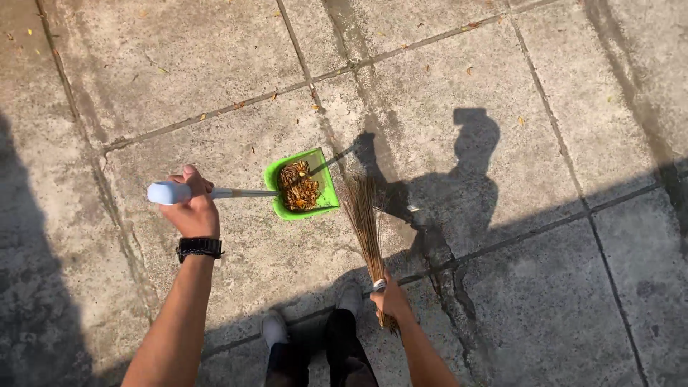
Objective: Sweep dry leaves and debris into a dustpan using a stick broom.
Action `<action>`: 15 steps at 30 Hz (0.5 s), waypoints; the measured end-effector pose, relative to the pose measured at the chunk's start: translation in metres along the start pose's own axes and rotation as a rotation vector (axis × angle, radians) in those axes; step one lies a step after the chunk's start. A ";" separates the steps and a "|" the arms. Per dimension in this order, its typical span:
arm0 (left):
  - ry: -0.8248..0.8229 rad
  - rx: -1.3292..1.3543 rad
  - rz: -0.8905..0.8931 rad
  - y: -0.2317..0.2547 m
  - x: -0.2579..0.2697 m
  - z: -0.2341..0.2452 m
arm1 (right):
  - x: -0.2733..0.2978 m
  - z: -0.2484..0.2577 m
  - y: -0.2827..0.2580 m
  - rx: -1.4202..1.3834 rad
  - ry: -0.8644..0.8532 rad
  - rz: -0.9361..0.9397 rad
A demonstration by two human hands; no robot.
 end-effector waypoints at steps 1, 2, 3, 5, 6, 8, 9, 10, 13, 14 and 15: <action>0.002 -0.039 0.007 0.000 0.001 0.001 | 0.023 -0.007 -0.007 -0.154 -0.033 0.021; -0.005 -0.071 0.008 0.002 0.000 -0.002 | 0.047 -0.014 -0.015 -0.320 -0.059 0.044; 0.018 -0.074 0.018 0.000 -0.002 0.006 | 0.065 -0.011 -0.026 -0.296 -0.068 0.046; 0.027 -0.083 0.052 -0.004 -0.015 0.009 | 0.095 -0.009 -0.055 -0.220 -0.102 0.085; 0.041 -0.079 0.061 -0.012 -0.023 0.021 | 0.097 0.002 -0.062 -0.203 -0.102 0.087; 0.080 0.052 0.080 -0.030 -0.037 0.046 | 0.102 0.021 -0.080 -0.311 -0.116 0.185; 0.092 0.053 0.087 -0.038 -0.046 0.062 | 0.094 0.034 -0.089 -0.297 -0.117 0.184; 0.111 0.042 0.038 -0.044 -0.056 0.079 | 0.084 0.049 -0.095 -0.243 -0.001 0.160; 0.155 0.065 -0.003 -0.067 -0.093 0.124 | 0.053 0.093 -0.128 -0.141 0.181 0.167; 0.174 0.099 -0.004 -0.078 -0.108 0.136 | 0.039 0.107 -0.142 -0.105 0.247 0.200; 0.177 0.105 -0.002 -0.086 -0.121 0.147 | 0.020 0.116 -0.153 -0.101 0.252 0.203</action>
Point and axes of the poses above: each hand's wrist, its own x-axis away from the middle knuckle, its own z-axis out of the back of the hand, y = z × x, the point moved 5 cm from there along -x, towards the middle knuckle, and after that the axes turned 14 degrees about -x, right-handed, at the moved point
